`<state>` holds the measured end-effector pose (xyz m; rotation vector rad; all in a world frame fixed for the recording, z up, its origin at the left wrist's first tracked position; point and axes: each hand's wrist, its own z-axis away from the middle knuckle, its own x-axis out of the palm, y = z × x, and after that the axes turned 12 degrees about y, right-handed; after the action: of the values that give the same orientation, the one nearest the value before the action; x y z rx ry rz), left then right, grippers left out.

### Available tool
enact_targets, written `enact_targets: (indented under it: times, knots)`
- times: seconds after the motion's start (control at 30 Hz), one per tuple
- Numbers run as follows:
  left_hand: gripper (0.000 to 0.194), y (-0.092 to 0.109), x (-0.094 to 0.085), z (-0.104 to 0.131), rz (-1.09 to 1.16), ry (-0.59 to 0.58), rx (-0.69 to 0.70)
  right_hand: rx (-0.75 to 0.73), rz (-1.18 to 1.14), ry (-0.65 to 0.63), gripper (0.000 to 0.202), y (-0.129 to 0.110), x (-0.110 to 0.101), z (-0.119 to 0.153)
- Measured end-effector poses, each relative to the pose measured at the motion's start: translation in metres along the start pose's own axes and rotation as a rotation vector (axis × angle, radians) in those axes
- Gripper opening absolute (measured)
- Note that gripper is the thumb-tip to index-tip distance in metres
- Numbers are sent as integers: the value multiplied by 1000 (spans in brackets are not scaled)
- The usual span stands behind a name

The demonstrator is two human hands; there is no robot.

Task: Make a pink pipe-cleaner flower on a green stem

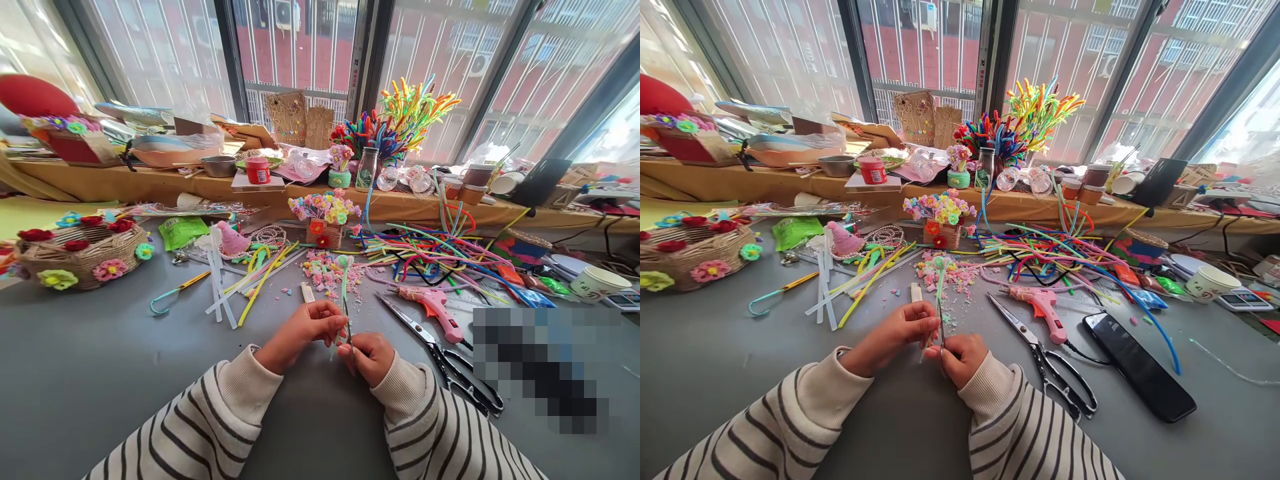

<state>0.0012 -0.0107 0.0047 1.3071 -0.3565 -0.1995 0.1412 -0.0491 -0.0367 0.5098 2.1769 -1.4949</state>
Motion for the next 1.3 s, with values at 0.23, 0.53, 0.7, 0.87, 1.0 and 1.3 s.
enact_targets:
  times: [0.23, 0.53, 0.7, 0.87, 1.0, 1.3]
  knots:
    - [19, -2, -2, -1, -48, -119, 46, 3, -47, -35, 59, -2, -3, 2]
    - [20, 0, -2, 1, -42, -90, 62, 39, -83, -37, 59, -1, -2, 1]
    - [19, -1, -2, 0, -11, -101, 72, 36, -115, -45, 62, -10, -5, 1]
    - [17, -2, -4, -2, 13, -115, 89, 23, -140, -85, 63, -8, -4, 1]
    - [14, -2, -5, -2, 7, -134, 92, 12, -143, -80, 63, -4, -2, 2]
    - [13, -6, -5, -3, -18, -171, 117, -65, -208, -55, 62, 1, 0, 0]
